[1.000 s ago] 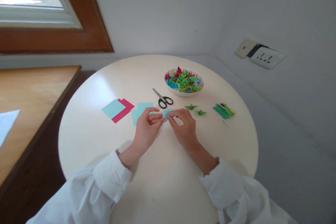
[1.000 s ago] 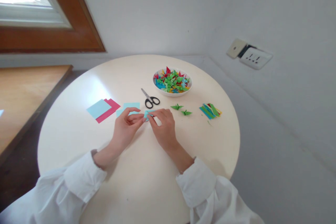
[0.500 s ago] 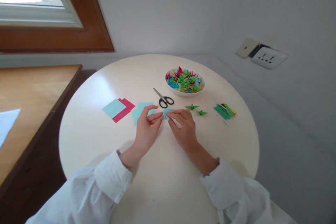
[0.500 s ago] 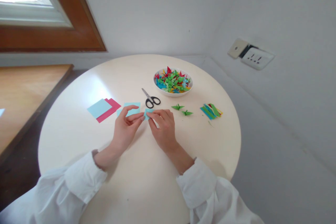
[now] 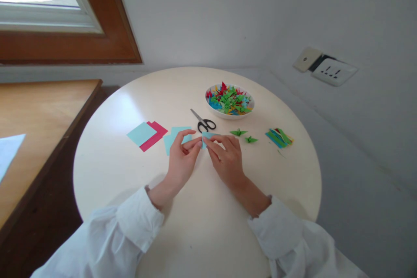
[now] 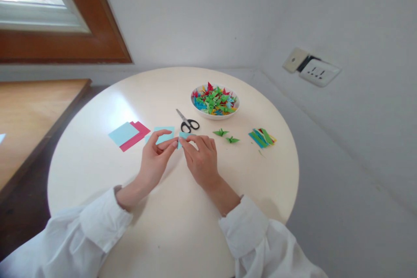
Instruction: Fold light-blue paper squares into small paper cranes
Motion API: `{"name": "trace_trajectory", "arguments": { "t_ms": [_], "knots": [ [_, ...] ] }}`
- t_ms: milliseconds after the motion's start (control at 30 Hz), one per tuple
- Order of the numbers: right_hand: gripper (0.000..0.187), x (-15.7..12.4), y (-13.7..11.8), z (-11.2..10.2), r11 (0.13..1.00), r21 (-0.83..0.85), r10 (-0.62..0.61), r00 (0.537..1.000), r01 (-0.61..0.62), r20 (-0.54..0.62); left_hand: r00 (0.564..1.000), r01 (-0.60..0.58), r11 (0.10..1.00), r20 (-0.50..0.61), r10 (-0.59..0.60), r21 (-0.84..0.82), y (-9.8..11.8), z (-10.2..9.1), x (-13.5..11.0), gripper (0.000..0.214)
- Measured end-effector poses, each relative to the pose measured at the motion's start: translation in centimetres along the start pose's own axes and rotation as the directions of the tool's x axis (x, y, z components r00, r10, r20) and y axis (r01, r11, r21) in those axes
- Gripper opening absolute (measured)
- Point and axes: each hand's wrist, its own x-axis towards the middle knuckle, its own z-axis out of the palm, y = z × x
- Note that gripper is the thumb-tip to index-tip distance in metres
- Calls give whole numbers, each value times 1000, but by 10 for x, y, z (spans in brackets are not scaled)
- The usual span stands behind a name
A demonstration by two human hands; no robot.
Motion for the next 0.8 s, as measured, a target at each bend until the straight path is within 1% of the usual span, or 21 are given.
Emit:
{"name": "trace_trajectory", "arguments": {
  "t_ms": [300,433,567,667,733,800],
  "knots": [
    [23,1,-1,-1,995,-76,-71,997,71,-4,999,38,997,-11,-39,-73,1,1,0,38],
    [24,1,-2,-2,993,-96,-66,998,67,13,999,48,996,-8,-48,-74,1,1,0,39],
    [25,0,-3,-1,987,-140,-78,997,79,7,999,31,998,10,-31,-57,1,0,1,36],
    [29,-1,-5,-1,987,-136,-87,996,86,1,1000,9,999,17,-8,-52,1,-1,1,34],
    [30,-1,-6,-2,992,-100,-74,997,71,-26,1000,1,999,19,0,-48,0,-1,2,34],
    [24,0,-6,-4,998,-46,-36,995,32,-96,1000,-5,999,26,6,-38,-1,-2,2,33]
  ]
}}
